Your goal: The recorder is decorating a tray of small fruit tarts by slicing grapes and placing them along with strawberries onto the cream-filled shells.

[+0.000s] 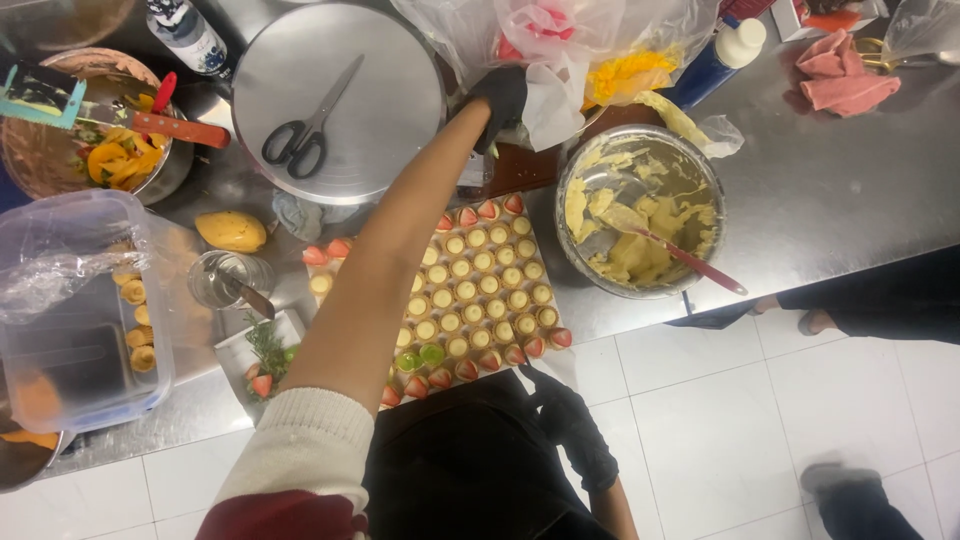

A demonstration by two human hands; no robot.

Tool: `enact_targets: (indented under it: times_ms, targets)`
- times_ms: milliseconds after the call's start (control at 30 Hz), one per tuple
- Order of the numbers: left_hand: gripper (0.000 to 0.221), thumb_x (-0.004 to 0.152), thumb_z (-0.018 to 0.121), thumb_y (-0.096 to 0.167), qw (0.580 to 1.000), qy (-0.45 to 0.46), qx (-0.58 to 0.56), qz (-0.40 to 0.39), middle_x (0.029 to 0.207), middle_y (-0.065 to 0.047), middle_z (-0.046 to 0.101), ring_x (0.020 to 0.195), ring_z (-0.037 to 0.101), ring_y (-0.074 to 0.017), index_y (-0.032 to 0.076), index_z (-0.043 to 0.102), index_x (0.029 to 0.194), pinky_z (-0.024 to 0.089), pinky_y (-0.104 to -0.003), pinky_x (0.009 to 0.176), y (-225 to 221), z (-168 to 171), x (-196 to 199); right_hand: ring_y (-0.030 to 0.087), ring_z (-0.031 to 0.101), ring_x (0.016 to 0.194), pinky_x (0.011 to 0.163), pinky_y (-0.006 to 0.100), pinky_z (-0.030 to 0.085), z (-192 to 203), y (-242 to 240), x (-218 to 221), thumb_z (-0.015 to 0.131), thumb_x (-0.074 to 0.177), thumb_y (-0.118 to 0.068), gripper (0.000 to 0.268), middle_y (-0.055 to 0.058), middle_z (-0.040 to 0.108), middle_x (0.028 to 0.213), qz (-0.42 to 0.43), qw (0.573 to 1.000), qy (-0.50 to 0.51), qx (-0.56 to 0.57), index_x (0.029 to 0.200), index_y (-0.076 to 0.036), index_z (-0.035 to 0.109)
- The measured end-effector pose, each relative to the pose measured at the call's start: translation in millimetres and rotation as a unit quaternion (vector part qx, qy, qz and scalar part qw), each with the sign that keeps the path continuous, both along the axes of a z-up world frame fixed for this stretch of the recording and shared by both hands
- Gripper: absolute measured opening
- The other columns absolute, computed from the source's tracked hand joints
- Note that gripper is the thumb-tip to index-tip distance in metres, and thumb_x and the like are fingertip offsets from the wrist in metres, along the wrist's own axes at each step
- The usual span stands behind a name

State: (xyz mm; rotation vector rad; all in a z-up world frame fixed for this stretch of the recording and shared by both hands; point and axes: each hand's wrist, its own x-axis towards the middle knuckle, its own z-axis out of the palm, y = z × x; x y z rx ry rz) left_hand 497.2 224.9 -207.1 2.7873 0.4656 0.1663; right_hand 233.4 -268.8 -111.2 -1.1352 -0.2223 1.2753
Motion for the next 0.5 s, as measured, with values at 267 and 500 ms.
enact_targets:
  times_ms: [267, 500]
  targets:
    - [0.04, 0.083, 0.066, 0.039, 0.995, 0.006, -0.085, 0.057, 0.108, -0.018, 0.071, 0.101, 0.068, -0.0376, 0.011, 0.072, 0.11, 0.053, -0.05, 0.085, -28, 91, -38, 0.013, 0.056, 0.074, 0.06, 0.025, 0.046, -1, 2, -1, 0.059, 0.096, -0.043, 0.073, 0.005, 0.063, 0.092, -0.007, 0.998, 0.045, -0.048, 0.153, 0.001, 0.048]
    - [0.034, 0.096, 0.069, 0.041, 0.747, -0.032, -0.663, 0.04, 0.083, 0.0, 0.069, 0.062, 0.058, -0.0089, 0.01, 0.075, 0.109, 0.041, -0.023, 0.048, 11, 77, -91, 0.016, 0.061, 0.098, 0.071, 0.029, 0.054, -3, 4, -1, 0.06, 0.099, -0.047, 0.074, 0.003, 0.059, 0.146, 0.005, 0.992, -0.014, 0.123, 0.148, 0.005, 0.041]
